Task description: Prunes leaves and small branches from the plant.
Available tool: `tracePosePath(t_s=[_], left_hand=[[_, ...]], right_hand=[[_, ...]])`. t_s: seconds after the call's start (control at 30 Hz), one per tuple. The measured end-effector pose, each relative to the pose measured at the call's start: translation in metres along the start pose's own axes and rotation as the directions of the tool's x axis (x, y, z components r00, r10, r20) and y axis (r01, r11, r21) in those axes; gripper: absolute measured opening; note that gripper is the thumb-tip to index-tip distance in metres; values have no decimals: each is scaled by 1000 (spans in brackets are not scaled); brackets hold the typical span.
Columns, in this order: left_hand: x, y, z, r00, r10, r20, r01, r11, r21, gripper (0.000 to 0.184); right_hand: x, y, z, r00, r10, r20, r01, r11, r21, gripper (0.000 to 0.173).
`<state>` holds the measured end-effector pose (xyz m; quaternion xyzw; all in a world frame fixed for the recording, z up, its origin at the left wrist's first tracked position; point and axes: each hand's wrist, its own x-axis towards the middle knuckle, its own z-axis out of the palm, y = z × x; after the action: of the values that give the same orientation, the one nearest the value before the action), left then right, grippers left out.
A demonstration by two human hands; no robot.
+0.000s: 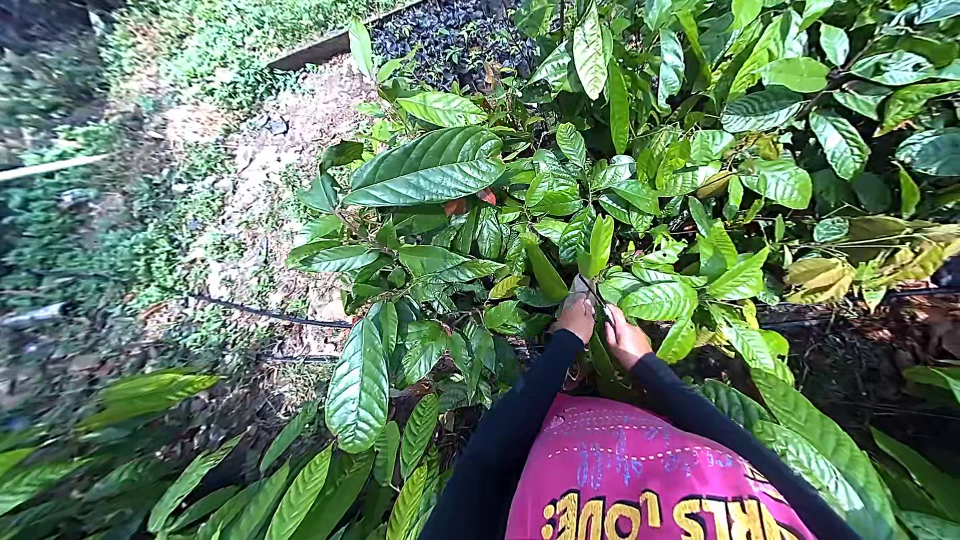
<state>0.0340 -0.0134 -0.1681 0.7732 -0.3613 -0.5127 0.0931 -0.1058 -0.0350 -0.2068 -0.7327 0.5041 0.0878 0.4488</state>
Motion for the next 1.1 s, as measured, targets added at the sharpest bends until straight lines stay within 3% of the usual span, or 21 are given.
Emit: tracePosePath(t_s=[0.23, 0.33, 0.4, 0.53, 0.6, 0.67, 0.8, 0.9, 1.0, 1.1], left_hand=[[-5, 3, 1, 999, 38, -9, -38, 998, 47, 48], [-36, 24, 19, 981, 175, 89, -184, 978, 102, 44], [-41, 11, 18, 987, 152, 53, -157, 981, 110, 43], [-31, -80, -3, 990, -135, 46, 120, 963, 242, 50], [-36, -145, -5, 949, -315, 15, 299, 914, 273, 51], [-54, -201, -4, 881, -472, -39, 463, 842, 277, 51], [-92, -305, 12, 727, -664, -174, 686, 695, 214, 49], [-111, -347, 22, 660, -707, -254, 750, 642, 163, 47], [-101, -323, 16, 717, -684, -136, 691, 671, 270, 54], [-74, -232, -9, 851, -496, 173, 410, 834, 370, 58]], right_hand=[[17, -4, -5, 1000, -6, -10, 6, 1000, 31, 52], [35, -7, -27, 996, 59, -60, -54, 995, 83, 50], [36, -21, -52, 993, 41, -108, -36, 998, 44, 50], [32, -8, -92, 953, -62, -295, 81, 995, 55, 52], [33, 14, -105, 895, -70, -440, 127, 987, 101, 53], [39, 39, -119, 853, 20, -522, 66, 987, 146, 56], [45, 72, -137, 885, 274, -376, -251, 962, 110, 60], [39, 73, -115, 942, 205, -267, -219, 975, -25, 59], [37, 65, -79, 978, 95, -184, -114, 988, -99, 57], [38, 46, -58, 992, 66, -111, -75, 994, -83, 57]])
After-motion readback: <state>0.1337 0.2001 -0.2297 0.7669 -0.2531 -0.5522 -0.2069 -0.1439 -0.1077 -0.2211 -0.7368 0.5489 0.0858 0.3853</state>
